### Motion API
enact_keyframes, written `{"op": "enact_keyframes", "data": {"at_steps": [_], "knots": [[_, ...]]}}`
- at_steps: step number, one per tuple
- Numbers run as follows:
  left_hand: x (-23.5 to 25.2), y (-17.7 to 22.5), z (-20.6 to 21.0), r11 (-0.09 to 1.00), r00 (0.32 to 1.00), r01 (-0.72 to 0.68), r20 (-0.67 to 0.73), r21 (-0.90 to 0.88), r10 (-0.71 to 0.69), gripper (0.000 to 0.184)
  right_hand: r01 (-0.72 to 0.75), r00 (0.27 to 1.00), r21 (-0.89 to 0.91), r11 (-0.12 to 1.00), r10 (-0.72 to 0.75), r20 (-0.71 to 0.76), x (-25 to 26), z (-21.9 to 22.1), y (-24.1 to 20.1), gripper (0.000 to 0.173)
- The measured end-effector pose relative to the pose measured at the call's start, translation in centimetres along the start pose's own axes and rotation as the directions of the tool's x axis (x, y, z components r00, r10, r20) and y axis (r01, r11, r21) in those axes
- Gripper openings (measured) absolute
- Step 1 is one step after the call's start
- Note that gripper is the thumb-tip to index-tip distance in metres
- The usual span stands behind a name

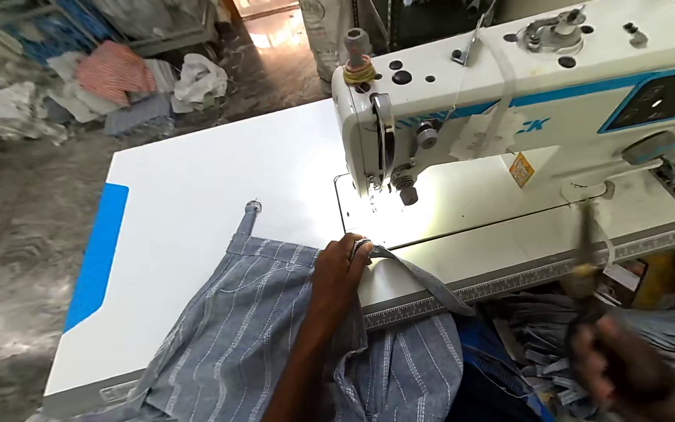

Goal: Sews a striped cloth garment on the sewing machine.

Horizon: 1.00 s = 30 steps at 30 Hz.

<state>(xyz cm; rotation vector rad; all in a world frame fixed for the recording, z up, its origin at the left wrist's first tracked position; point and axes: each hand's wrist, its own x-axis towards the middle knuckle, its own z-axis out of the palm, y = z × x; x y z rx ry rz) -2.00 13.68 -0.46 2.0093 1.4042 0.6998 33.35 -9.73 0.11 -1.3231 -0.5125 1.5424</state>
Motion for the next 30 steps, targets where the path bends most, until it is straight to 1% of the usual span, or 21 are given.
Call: {"op": "enact_keyframes", "data": {"at_steps": [1, 2, 3, 5, 6, 7, 9, 11, 15, 18, 20, 21, 22, 23, 24, 25, 26, 27, 28, 29, 30], "knots": [[0.0, 0.2, 0.0, 1.000, 1.000, -0.001, -0.001, 0.023, 0.001, 0.027, -0.008, 0.986, -0.166, 0.986, 0.035, 0.161, -0.6, 1.7, 1.6, 0.043], [0.1, 0.4, 0.0, 0.999, 1.000, -0.004, -0.003, 0.041, 0.004, 0.027, -0.005, 0.952, -0.316, 0.949, 0.101, 0.288, -0.7, 3.8, 2.3, 0.051], [0.0, 0.6, 0.0, 0.999, 1.000, -0.008, -0.002, 0.048, 0.008, 0.028, 0.002, 0.908, -0.400, 0.916, 0.166, 0.384, -0.4, 5.7, 2.8, 0.060], [-0.4, 0.8, -0.1, 0.999, 1.000, -0.016, 0.019, 0.047, 0.015, 0.030, -0.042, 0.827, -0.421, 0.906, 0.268, 0.494, 0.9, 8.6, 3.5, 0.064], [-0.2, 0.9, -0.2, 0.999, 1.000, 0.001, 0.021, 0.042, -0.002, 0.031, -0.085, 0.809, -0.388, 0.918, 0.291, 0.511, 1.7, 9.6, 3.8, 0.062], [0.0, 1.0, -0.2, 0.999, 1.000, 0.013, 0.023, 0.037, -0.014, 0.031, -0.123, 0.808, -0.350, 0.929, 0.299, 0.507, 2.4, 10.3, 4.1, 0.060], [-0.1, 1.2, -0.2, 0.999, 1.000, 0.025, 0.015, 0.043, -0.026, 0.031, -0.142, 0.830, -0.288, 0.947, 0.273, 0.486, 3.4, 11.0, 4.6, 0.059], [-0.1, 1.2, -0.1, 0.997, 0.999, 0.038, 0.006, 0.066, -0.039, 0.031, -0.133, 0.850, -0.284, 0.950, 0.257, 0.461, 3.8, 11.3, 4.7, 0.058], [0.0, 0.9, -0.1, 0.997, 1.000, 0.008, 0.025, 0.082, -0.010, 0.031, -0.115, 0.870, -0.301, 0.947, 0.242, 0.429, 4.3, 11.9, 4.8, 0.057], [-0.1, 1.0, -0.1, 0.996, 0.999, -0.024, 0.037, 0.090, 0.021, 0.030, -0.111, 0.911, -0.254, 0.961, 0.200, 0.361, 4.1, 12.7, 4.2, 0.047], [0.2, 1.1, -0.1, 0.996, 0.999, -0.044, -0.020, 0.080, 0.046, 0.029, -0.082, 0.943, -0.306, 0.948, 0.174, 0.284, 3.9, 12.4, 2.5, 0.040], [0.4, 1.0, 0.0, 0.996, 0.997, -0.045, -0.065, 0.071, 0.050, 0.032, -0.072, 0.961, -0.387, 0.919, 0.168, 0.221, 4.2, 11.9, 1.1, 0.038], [0.7, 0.9, 0.3, 0.997, 0.992, -0.032, -0.119, 0.071, 0.040, 0.043, -0.074, 0.974, -0.487, 0.870, 0.167, 0.152, 4.7, 11.4, -0.6, 0.035], [0.9, 0.6, 0.7, 0.997, 0.982, -0.020, -0.187, 0.081, 0.034, 0.051, -0.078, 0.984, -0.601, 0.796, 0.158, 0.083, 5.4, 10.8, -2.5, 0.034], [1.0, 0.4, 1.1, 0.994, 0.970, -0.033, -0.238, 0.102, 0.057, 0.050, -0.074, 0.992, -0.727, 0.683, 0.128, 0.019, 6.4, 10.2, -4.4, 0.036], [0.8, 0.5, 1.5, 0.986, 0.958, -0.063, -0.268, 0.152, 0.102, 0.041, -0.052, 0.998, -0.850, 0.525, 0.067, -0.020, 7.5, 9.6, -6.1, 0.038], [0.4, 0.6, 2.0, 0.972, 0.950, -0.090, -0.276, 0.217, 0.150, 0.030, -0.029, 0.999, -0.941, 0.337, -0.007, -0.033, 8.6, 9.1, -7.6, 0.037], [0.0, 0.8, 2.5, 0.946, 0.938, -0.107, -0.283, 0.306, 0.198, 0.023, 0.009, 0.995, -0.989, 0.147, -0.100, -0.006, 9.7, 8.6, -8.8, 0.036], [-0.7, 1.2, 2.7, 0.907, 0.928, -0.112, -0.284, 0.407, 0.242, 0.022, 0.044, 0.984, -0.999, 0.007, -0.171, 0.043, 10.9, 8.2, -9.6, 0.033], [-1.5, 1.7, 2.9, 0.869, 0.922, -0.105, -0.282, 0.483, 0.267, 0.021, 0.073, 0.972, -0.993, -0.091, -0.216, 0.092, 11.9, 7.9, -10.2, 0.031], [-2.5, 2.4, 2.9, 0.843, 0.923, -0.094, -0.272, 0.529, 0.274, 0.022, 0.087, 0.963, -0.985, -0.152, -0.239, 0.122, 12.8, 7.9, -10.4, 0.033]]}}
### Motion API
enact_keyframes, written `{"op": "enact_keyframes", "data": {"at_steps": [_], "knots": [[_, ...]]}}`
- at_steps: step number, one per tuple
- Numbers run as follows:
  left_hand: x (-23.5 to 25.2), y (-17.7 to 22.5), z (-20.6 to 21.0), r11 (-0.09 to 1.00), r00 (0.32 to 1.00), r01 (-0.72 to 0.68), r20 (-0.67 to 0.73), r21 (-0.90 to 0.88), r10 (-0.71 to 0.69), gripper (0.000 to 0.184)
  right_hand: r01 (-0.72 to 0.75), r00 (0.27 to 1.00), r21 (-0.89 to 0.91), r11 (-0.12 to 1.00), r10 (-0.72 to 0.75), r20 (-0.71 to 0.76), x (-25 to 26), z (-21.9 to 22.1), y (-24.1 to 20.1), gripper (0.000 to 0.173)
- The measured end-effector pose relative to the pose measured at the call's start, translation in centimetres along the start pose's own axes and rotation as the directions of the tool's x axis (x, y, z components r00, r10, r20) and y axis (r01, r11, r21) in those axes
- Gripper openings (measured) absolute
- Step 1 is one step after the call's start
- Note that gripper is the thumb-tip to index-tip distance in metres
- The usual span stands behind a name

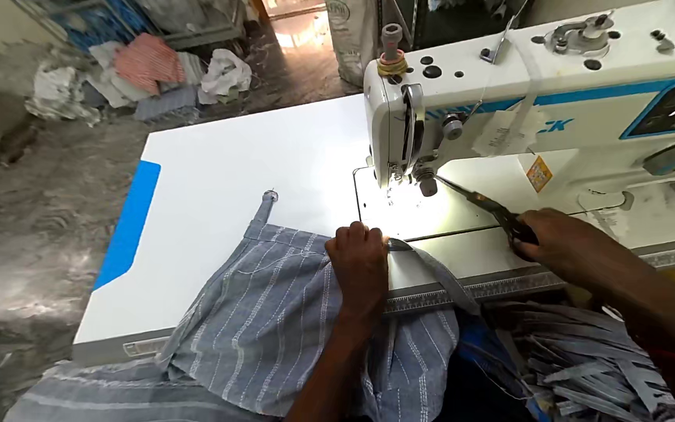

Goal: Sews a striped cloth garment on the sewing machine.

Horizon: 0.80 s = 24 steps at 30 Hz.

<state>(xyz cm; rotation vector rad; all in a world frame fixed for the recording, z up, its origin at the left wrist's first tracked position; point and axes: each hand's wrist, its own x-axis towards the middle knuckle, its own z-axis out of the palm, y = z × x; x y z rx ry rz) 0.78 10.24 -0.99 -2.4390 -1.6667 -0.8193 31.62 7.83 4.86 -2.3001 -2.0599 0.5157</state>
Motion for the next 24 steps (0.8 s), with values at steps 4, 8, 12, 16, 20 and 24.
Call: {"op": "enact_keyframes", "data": {"at_steps": [4, 8, 12, 16, 20, 24], "knots": [[-1.6, 3.3, -0.6, 0.974, 0.969, 0.196, 0.127, 0.113, -0.210, 0.039, 0.000, 0.991, -0.119, 0.993, -0.016, -0.131, -0.4, 1.2, -3.7, 0.040], [-2.7, 4.3, 1.1, 0.956, 0.935, 0.280, 0.199, 0.092, -0.293, 0.055, 0.241, 0.944, -0.026, 0.970, -0.241, -0.227, -1.6, 5.0, -9.9, 0.052], [-0.5, 1.4, 2.3, 0.981, 0.970, 0.191, 0.154, -0.004, -0.189, 0.049, 0.257, 0.934, 0.082, 0.963, -0.226, -0.278, -0.2, 7.1, -12.9, 0.022], [3.5, -2.8, 3.5, 0.988, 0.981, -0.006, 0.190, -0.154, 0.035, 0.050, 0.104, 0.968, 0.497, 0.862, -0.201, 0.147, 0.1, 4.6, -13.2, 0.038], [5.6, -4.8, 3.8, 0.967, 0.954, -0.137, 0.234, -0.215, 0.187, 0.056, 0.010, 0.964, 0.517, 0.856, -0.146, 0.222, 0.4, 4.9, -13.2, 0.049], [6.8, -5.0, 4.1, 0.970, 0.939, -0.142, 0.283, -0.195, 0.194, 0.059, -0.017, 0.971, 0.515, 0.857, -0.109, 0.213, 1.0, 5.0, -13.5, 0.052]]}}
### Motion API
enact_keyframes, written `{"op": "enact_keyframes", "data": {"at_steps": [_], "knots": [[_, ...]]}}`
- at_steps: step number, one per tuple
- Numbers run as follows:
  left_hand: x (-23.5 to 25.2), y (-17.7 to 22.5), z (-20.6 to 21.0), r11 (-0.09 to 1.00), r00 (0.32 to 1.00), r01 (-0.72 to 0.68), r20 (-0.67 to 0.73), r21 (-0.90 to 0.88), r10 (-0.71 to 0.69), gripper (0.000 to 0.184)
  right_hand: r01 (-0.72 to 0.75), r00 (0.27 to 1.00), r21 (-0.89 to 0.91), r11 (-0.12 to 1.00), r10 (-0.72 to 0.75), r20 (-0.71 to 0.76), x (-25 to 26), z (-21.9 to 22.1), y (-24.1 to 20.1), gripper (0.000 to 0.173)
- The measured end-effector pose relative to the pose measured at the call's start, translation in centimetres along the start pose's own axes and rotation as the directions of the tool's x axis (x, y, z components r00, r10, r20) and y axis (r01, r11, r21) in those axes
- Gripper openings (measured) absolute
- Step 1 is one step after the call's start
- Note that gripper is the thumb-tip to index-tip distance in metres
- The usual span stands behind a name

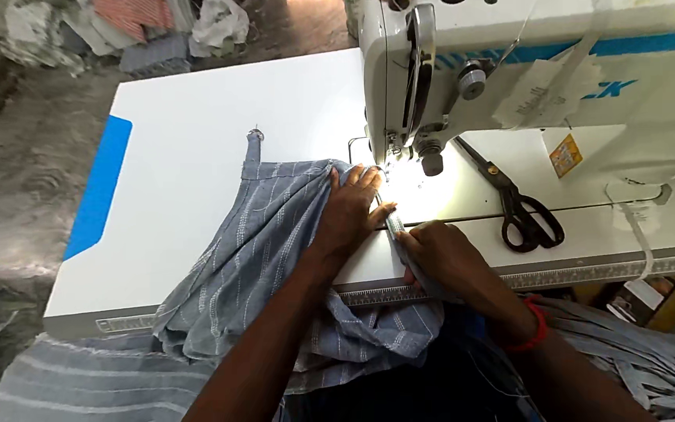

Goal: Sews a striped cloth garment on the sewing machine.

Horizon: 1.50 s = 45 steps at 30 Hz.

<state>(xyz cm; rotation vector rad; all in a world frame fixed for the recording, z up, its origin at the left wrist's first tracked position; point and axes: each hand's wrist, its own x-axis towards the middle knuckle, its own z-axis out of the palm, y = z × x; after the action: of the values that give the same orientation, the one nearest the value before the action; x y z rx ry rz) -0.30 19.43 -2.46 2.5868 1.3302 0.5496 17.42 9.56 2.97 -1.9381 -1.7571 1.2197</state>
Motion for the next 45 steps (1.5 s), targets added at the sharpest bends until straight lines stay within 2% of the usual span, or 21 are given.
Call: {"op": "enact_keyframes", "data": {"at_steps": [4, 9, 10, 12, 13, 15, 17, 19, 20, 24, 29, 32, 36, 38, 42, 43, 45], "knots": [[2.2, -0.6, -0.1, 1.000, 0.999, -0.007, 0.035, 0.000, 0.007, 0.054, -0.011, 1.000, -0.149, 0.989, 0.008, -0.021, 2.4, -0.2, -0.2, 0.052], [2.3, -1.9, -0.3, 0.997, 0.995, -0.081, 0.059, -0.009, 0.081, 0.068, 0.158, 0.987, -0.261, 0.952, -0.154, 0.034, 2.0, -1.0, 0.9, 0.056], [2.3, -2.0, -0.4, 0.996, 0.994, -0.091, 0.066, -0.013, 0.092, 0.070, 0.193, 0.980, -0.254, 0.948, -0.200, 0.000, 0.7, -1.7, 1.5, 0.054], [2.4, -2.5, -0.8, 0.992, 0.989, -0.120, 0.080, -0.039, 0.123, 0.072, 0.209, 0.936, -0.285, 0.936, -0.276, -0.219, -1.8, -3.9, 3.6, 0.039], [2.5, -2.9, -0.9, 0.988, 0.986, -0.141, 0.081, -0.057, 0.146, 0.071, 0.165, 0.878, -0.317, 0.934, -0.286, -0.385, -2.9, -5.6, 5.1, 0.035], [2.7, -3.5, -1.1, 0.981, 0.979, -0.180, 0.088, -0.075, 0.186, 0.073, 0.016, 0.731, -0.399, 0.917, -0.283, -0.621, -4.3, -9.5, 9.2, 0.042], [2.8, -3.9, -1.2, 0.978, 0.974, -0.197, 0.098, -0.074, 0.204, 0.077, -0.070, 0.676, -0.468, 0.881, -0.303, -0.672, -4.5, -11.6, 14.7, 0.049], [3.0, -4.0, -1.2, 0.976, 0.973, -0.207, 0.090, -0.071, 0.213, 0.080, -0.098, 0.676, -0.527, 0.844, -0.332, -0.658, -3.8, -11.1, 18.7, 0.051], [3.1, -3.9, -1.3, 0.976, 0.973, -0.208, 0.086, -0.070, 0.214, 0.081, -0.105, 0.676, -0.535, 0.839, -0.334, -0.656, -3.8, -10.9, 19.3, 0.051], [3.1, -3.7, -1.5, 0.981, 0.975, -0.191, 0.111, -0.031, 0.193, 0.090, -0.070, 0.632, -0.518, 0.853, -0.364, -0.684, -4.4, -12.6, 17.2, 0.052], [4.4, -4.8, -1.2, 0.983, 0.980, -0.179, 0.078, -0.044, 0.182, 0.083, -0.106, 0.626, -0.429, 0.897, -0.275, -0.729, -4.0, -12.0, 15.4, 0.050], [5.4, -5.4, -1.2, 0.983, 0.981, -0.180, 0.073, -0.039, 0.182, 0.083, -0.114, 0.636, -0.447, 0.887, -0.281, -0.719, -4.2, -12.0, 15.7, 0.051], [6.0, -5.8, -1.4, 0.991, 0.986, -0.135, 0.101, 0.001, 0.134, 0.091, -0.079, 0.653, -0.456, 0.887, -0.299, -0.696, -4.5, -11.5, 13.7, 0.049], [6.0, -5.8, -1.3, 0.993, 0.988, -0.114, 0.102, 0.002, 0.114, 0.094, -0.014, 0.704, -0.450, 0.893, -0.311, -0.639, -4.4, -9.7, 10.5, 0.048], [5.9, -5.8, -1.3, 0.996, 0.993, -0.088, 0.075, -0.026, 0.090, 0.091, 0.190, 0.830, -0.387, 0.902, -0.357, -0.427, -2.5, -3.3, 5.0, 0.046], [5.9, -5.9, -1.2, 0.996, 0.994, -0.081, 0.070, -0.035, 0.084, 0.090, 0.208, 0.847, -0.375, 0.903, -0.358, -0.393, -2.1, -1.7, 3.9, 0.050], [5.4, -6.2, -1.1, 0.998, 0.998, -0.052, 0.037, -0.027, 0.053, 0.091, 0.172, 0.847, -0.386, 0.906, -0.337, -0.412, -0.7, 1.0, 2.2, 0.062]]}}
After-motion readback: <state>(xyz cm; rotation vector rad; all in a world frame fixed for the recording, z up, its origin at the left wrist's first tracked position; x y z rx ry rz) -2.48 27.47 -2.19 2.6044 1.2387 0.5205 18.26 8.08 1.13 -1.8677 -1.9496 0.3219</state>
